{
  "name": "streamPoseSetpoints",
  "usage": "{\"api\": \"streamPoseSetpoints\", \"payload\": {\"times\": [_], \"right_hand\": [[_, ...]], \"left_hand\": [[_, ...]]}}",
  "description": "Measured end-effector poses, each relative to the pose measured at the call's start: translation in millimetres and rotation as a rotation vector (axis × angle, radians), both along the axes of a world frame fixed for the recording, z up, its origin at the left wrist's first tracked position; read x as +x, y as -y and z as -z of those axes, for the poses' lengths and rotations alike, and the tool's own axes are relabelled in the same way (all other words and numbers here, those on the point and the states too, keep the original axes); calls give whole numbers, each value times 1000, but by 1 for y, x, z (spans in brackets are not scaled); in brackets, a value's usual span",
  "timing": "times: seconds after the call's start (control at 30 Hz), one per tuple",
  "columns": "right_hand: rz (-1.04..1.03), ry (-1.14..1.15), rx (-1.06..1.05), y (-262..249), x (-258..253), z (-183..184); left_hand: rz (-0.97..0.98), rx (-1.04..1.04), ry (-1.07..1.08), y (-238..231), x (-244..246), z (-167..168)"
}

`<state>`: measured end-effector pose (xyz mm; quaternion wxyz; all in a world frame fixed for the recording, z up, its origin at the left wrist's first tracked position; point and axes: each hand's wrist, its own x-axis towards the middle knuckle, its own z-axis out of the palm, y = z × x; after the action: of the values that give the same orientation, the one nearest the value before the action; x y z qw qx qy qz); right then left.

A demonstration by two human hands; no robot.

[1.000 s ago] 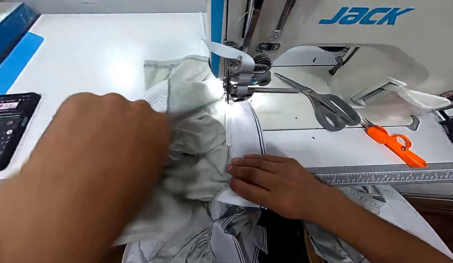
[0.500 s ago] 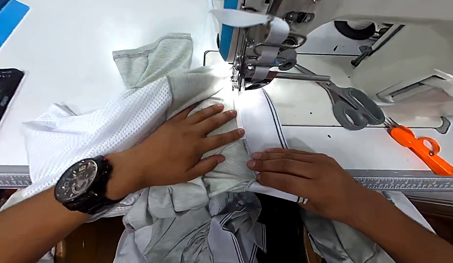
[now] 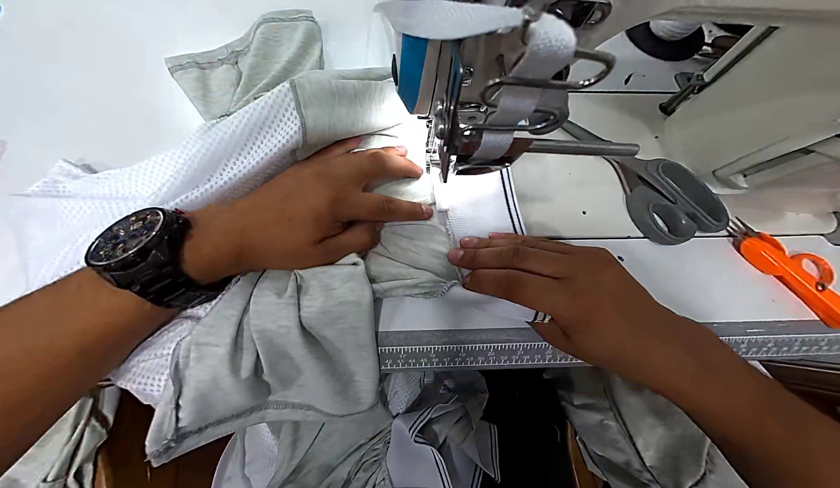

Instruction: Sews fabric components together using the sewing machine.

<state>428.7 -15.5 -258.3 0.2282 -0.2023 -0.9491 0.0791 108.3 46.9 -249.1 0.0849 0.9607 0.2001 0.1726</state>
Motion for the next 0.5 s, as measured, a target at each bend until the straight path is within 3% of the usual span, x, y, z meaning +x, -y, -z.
{"api": "streamPoseSetpoints", "payload": {"times": [0.5], "right_hand": [[116,-17,-39,-31,-14,-4]], "left_hand": [[38,15,78,-49,-5,-10]]}}
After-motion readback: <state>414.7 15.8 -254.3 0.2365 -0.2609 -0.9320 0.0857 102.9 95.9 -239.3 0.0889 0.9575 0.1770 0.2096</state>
